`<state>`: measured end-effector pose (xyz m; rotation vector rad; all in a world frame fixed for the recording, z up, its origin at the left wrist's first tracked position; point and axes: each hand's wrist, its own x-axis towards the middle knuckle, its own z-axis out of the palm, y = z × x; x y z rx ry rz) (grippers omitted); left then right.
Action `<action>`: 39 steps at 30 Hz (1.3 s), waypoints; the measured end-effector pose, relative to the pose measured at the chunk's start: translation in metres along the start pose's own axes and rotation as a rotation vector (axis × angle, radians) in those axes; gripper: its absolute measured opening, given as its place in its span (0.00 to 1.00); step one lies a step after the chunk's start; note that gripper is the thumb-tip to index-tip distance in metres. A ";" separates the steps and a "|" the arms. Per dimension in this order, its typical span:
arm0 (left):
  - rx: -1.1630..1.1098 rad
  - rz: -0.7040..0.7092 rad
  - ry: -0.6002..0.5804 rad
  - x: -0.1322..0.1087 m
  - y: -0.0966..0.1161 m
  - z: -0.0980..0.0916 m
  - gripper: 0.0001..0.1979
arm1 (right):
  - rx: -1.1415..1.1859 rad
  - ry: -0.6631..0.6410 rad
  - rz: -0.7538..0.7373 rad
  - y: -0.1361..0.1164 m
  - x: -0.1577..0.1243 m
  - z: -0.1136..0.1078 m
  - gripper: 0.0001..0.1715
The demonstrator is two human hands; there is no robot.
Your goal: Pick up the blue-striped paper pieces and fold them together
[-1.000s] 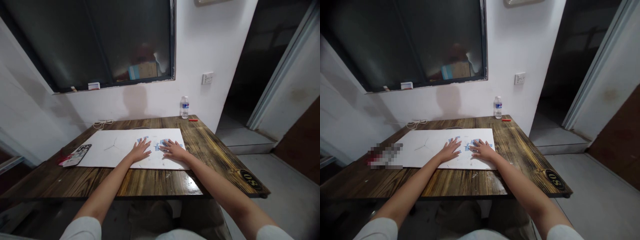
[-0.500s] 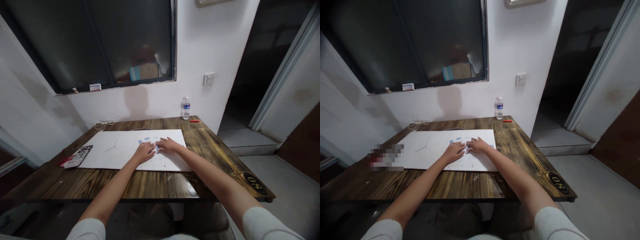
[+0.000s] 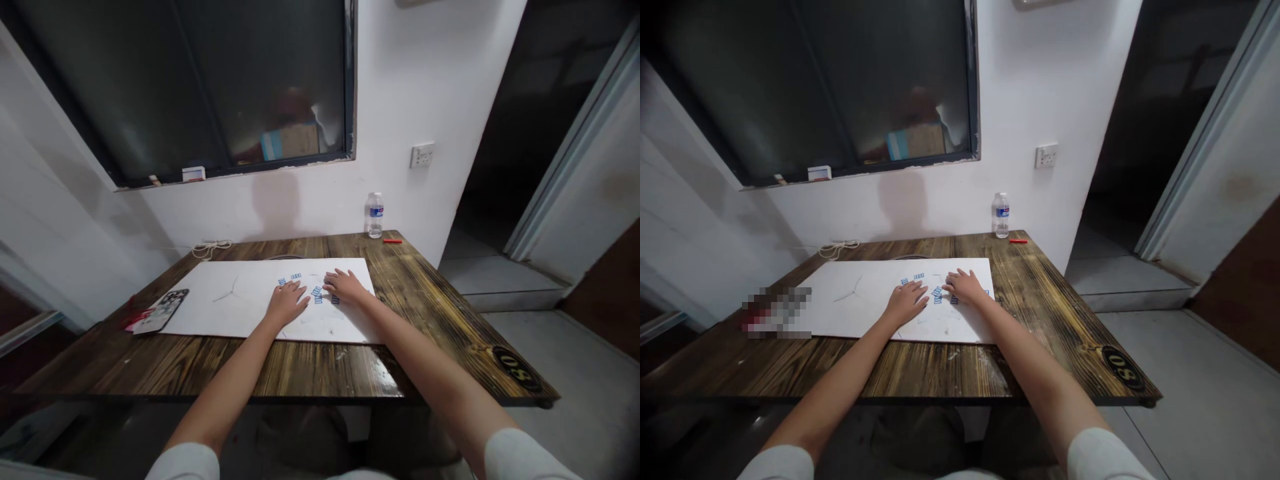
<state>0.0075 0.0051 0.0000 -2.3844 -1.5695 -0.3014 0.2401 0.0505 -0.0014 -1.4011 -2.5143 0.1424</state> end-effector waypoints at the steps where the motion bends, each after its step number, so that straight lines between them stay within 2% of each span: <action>1: -0.001 -0.009 0.000 0.000 0.000 0.000 0.21 | 0.018 0.007 -0.011 0.002 -0.002 -0.001 0.25; 6: -0.039 -0.068 0.000 0.000 -0.003 -0.002 0.20 | 0.148 0.005 -0.068 0.020 -0.007 -0.013 0.23; 10: -0.097 -0.083 -0.043 -0.001 -0.008 -0.003 0.19 | 0.202 -0.169 -0.073 0.031 -0.015 -0.021 0.22; 15: -0.155 -0.023 -0.034 -0.003 -0.016 -0.005 0.18 | 0.175 -0.344 -0.064 0.027 -0.023 -0.020 0.36; 19: -0.200 -0.017 -0.019 -0.004 -0.017 -0.008 0.20 | 0.206 -0.403 -0.127 0.021 -0.023 -0.019 0.40; 22: -0.225 -0.023 0.047 -0.005 -0.019 -0.007 0.17 | 0.257 -0.356 -0.152 0.025 -0.021 -0.021 0.40; 25: -0.236 -0.068 0.108 -0.004 -0.023 -0.006 0.14 | 0.287 -0.165 -0.115 0.038 -0.018 -0.025 0.33; 26: -0.234 -0.082 0.106 -0.004 -0.025 -0.005 0.14 | 0.287 -0.081 -0.081 0.044 -0.018 -0.027 0.29; 29: -0.224 -0.096 0.052 -0.004 -0.029 -0.007 0.15 | 0.246 0.034 0.025 0.061 -0.018 -0.029 0.22; 34: -0.210 -0.069 -0.002 -0.005 -0.030 -0.011 0.15 | 0.218 0.000 0.116 0.080 -0.023 -0.024 0.19; 39: -0.240 -0.044 0.021 -0.006 -0.030 -0.012 0.15 | 0.218 0.019 0.141 0.083 -0.023 -0.015 0.16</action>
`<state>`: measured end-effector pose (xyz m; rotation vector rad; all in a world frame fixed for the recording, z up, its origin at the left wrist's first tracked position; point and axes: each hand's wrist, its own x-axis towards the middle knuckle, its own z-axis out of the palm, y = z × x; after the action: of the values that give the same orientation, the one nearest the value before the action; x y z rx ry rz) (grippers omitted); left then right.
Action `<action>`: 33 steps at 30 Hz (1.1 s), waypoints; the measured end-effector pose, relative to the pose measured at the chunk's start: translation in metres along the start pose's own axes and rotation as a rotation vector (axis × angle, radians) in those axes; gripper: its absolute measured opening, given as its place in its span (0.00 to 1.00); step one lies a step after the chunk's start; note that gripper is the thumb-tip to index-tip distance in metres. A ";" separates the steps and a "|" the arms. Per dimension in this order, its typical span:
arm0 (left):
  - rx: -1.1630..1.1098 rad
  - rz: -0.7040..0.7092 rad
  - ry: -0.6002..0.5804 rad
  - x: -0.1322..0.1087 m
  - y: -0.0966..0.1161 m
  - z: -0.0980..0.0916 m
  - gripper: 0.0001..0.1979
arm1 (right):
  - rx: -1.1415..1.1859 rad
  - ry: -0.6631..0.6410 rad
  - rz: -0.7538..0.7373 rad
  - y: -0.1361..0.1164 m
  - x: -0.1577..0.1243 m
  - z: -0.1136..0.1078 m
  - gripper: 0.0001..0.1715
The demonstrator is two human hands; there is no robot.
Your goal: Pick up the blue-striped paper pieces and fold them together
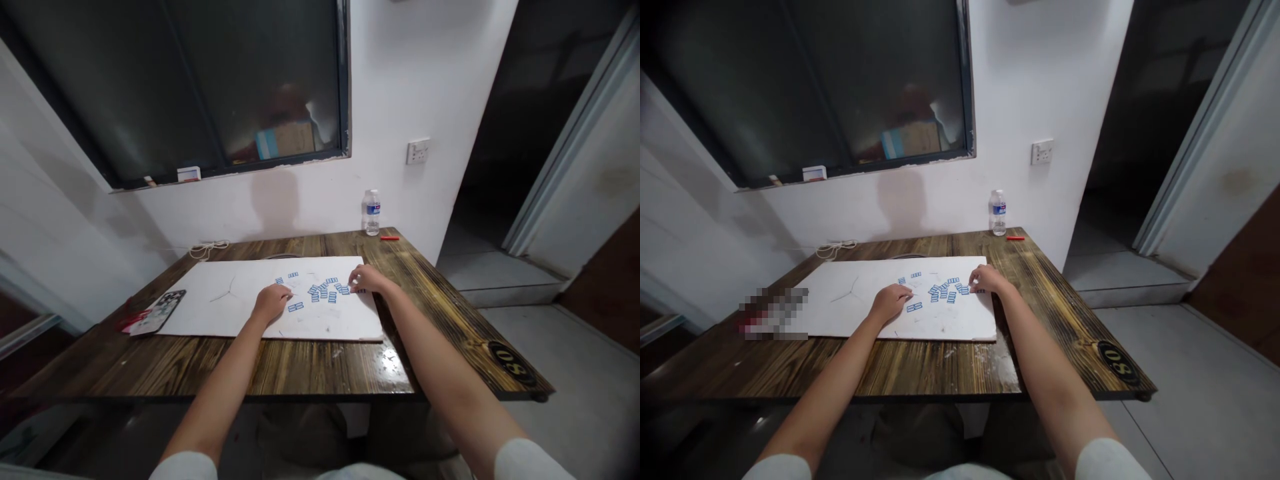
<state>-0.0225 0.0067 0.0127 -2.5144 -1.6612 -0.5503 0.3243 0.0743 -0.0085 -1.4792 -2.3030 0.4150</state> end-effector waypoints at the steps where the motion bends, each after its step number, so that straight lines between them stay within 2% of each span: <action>1: -0.010 0.013 0.010 0.000 0.000 0.000 0.16 | -0.001 0.006 -0.001 0.000 0.000 0.001 0.16; 6: -0.014 0.068 0.073 0.001 0.000 0.001 0.17 | 0.003 0.067 0.013 0.001 -0.001 0.009 0.17; 12: 0.055 0.004 0.143 0.003 0.002 0.002 0.17 | 0.002 0.121 0.065 -0.003 -0.003 0.014 0.20; 17: 0.093 -0.015 0.042 0.004 0.002 0.009 0.18 | 0.053 0.175 0.062 -0.009 -0.007 0.012 0.27; 23: 0.098 -0.050 -0.069 0.007 0.001 0.012 0.20 | 0.077 0.201 0.065 -0.013 -0.012 0.010 0.26; 29: 0.101 -0.005 -0.056 0.017 -0.002 0.007 0.17 | 0.084 0.219 0.053 -0.010 -0.011 0.013 0.27; 33: 0.130 -0.036 -0.034 0.039 -0.006 0.001 0.17 | 0.065 0.238 0.042 -0.009 -0.009 0.015 0.28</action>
<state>-0.0136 0.0435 0.0238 -2.4204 -1.6973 -0.3908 0.3137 0.0616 -0.0187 -1.4627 -2.0574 0.3031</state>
